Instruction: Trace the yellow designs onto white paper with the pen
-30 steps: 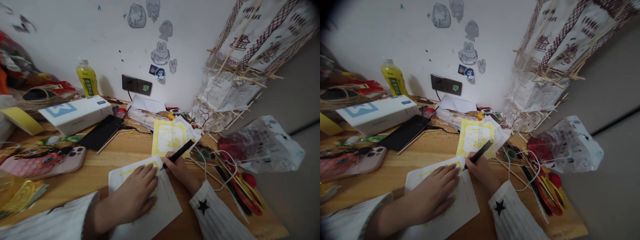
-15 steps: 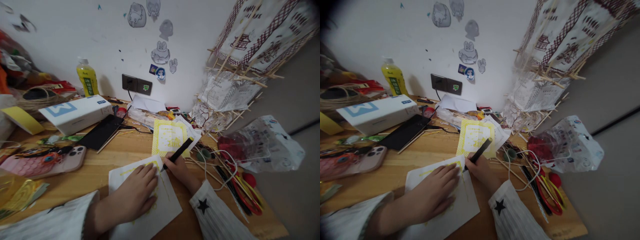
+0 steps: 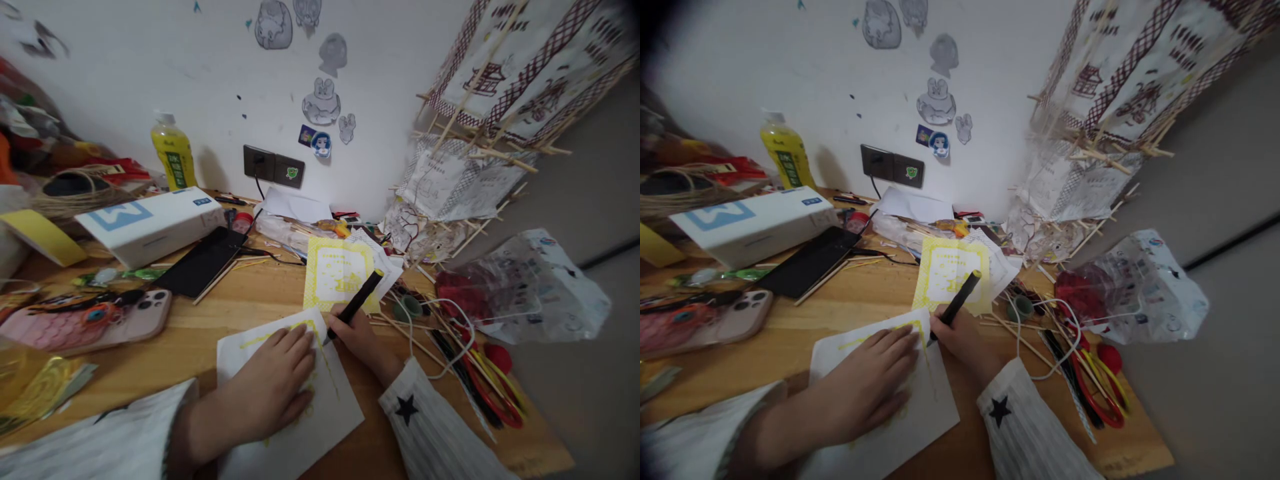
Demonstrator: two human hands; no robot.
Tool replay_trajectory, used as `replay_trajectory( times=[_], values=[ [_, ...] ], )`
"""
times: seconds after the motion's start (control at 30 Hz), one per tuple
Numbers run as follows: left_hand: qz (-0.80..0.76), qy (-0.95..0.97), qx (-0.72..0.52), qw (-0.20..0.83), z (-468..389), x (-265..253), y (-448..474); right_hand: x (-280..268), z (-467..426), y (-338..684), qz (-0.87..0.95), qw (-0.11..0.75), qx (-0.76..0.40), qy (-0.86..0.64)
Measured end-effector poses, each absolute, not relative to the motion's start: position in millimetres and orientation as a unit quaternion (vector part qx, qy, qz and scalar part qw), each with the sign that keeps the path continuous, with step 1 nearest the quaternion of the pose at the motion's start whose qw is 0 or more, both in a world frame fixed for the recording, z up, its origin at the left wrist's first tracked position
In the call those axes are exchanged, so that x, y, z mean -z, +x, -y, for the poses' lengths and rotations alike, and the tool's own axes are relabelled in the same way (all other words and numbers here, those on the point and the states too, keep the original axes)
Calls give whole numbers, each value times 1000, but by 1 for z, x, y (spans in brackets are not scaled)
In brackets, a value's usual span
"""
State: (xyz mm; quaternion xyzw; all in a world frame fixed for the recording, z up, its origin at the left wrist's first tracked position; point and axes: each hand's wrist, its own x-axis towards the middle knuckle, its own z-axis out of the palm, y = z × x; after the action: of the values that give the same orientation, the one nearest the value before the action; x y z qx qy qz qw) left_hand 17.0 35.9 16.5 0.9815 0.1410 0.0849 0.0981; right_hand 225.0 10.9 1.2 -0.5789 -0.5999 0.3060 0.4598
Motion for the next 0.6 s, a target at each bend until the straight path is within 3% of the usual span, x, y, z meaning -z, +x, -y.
replay_trajectory(
  times=[0.6],
  values=[
    [-138,982,-85,98,-36,-12,16,6,-10,229,591,443,-307,-601]
  ],
)
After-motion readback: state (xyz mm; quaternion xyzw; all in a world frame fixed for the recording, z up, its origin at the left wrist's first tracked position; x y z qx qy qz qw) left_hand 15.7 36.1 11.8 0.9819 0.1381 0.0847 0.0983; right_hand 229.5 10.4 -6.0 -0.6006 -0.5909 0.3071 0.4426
